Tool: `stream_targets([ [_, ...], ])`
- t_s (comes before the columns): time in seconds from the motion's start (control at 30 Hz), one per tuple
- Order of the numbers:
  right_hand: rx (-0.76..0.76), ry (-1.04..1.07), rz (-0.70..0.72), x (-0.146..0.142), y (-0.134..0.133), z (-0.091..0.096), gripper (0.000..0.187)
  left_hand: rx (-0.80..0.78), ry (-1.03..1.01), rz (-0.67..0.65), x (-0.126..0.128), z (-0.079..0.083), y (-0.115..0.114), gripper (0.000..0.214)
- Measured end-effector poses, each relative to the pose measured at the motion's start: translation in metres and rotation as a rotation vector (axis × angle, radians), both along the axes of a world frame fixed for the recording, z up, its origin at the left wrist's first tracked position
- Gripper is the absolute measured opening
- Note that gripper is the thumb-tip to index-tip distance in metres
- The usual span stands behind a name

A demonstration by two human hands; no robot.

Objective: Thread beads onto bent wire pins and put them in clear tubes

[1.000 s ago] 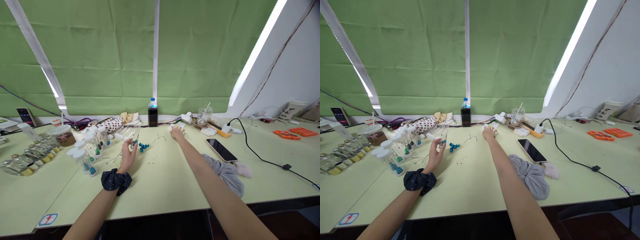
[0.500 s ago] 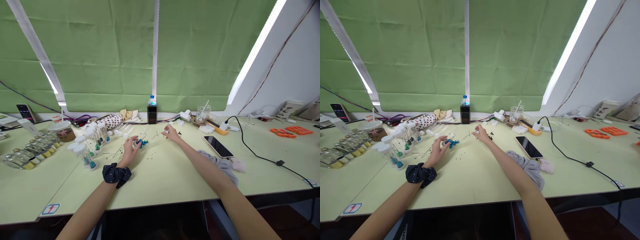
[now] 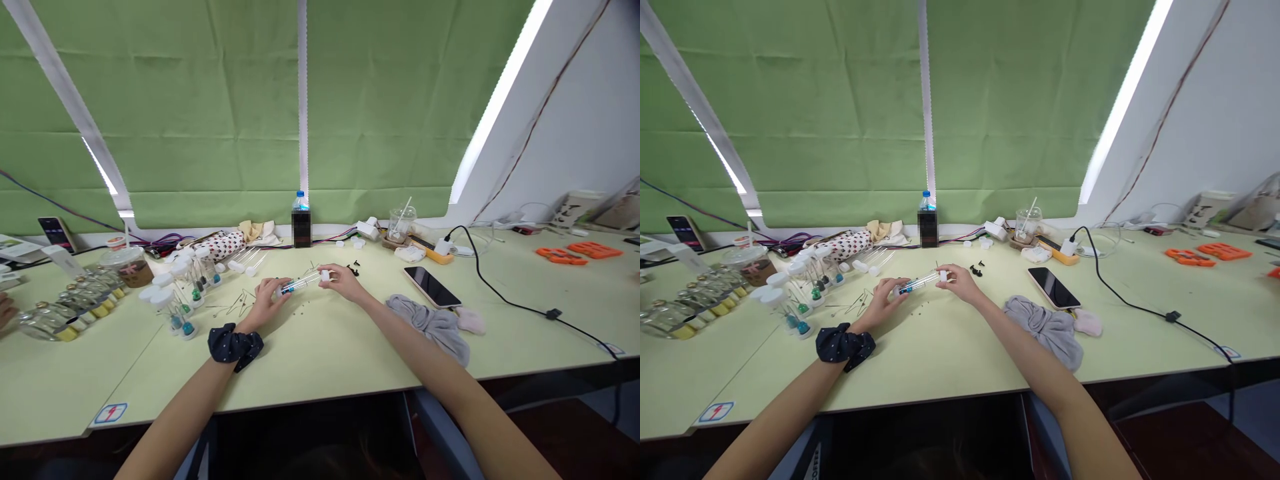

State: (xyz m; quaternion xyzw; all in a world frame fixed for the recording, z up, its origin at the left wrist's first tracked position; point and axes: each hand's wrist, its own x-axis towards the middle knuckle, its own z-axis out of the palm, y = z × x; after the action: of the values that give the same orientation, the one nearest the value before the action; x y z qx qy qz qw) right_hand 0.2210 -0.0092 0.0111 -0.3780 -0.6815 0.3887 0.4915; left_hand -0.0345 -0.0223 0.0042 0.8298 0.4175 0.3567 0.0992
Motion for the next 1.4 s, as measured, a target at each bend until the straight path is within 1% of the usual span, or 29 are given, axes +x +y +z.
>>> stream_targets([
  [0.13,0.005,0.013,0.009,0.000,0.000,-0.005,0.049,0.003,0.020,-0.019,0.000,-0.002,0.001,0.033],
  [0.37,0.032,-0.018,0.061,0.000,-0.003,-0.004,0.045,0.039,0.057,-0.041,0.000,-0.004,0.002,0.033],
  [0.87,-0.076,-0.014,0.095,0.005,0.003,-0.012,0.053,0.053,0.096,-0.060,0.001,-0.003,0.000,0.036],
  [1.07,-0.080,-0.035,0.125,0.007,0.002,-0.014,0.053,0.034,0.092,-0.068,0.003,0.000,-0.004,0.034],
  [1.4,-0.082,0.039,0.120,0.002,-0.004,-0.010,0.052,-0.043,0.042,-0.082,0.004,-0.001,-0.002,0.034],
])
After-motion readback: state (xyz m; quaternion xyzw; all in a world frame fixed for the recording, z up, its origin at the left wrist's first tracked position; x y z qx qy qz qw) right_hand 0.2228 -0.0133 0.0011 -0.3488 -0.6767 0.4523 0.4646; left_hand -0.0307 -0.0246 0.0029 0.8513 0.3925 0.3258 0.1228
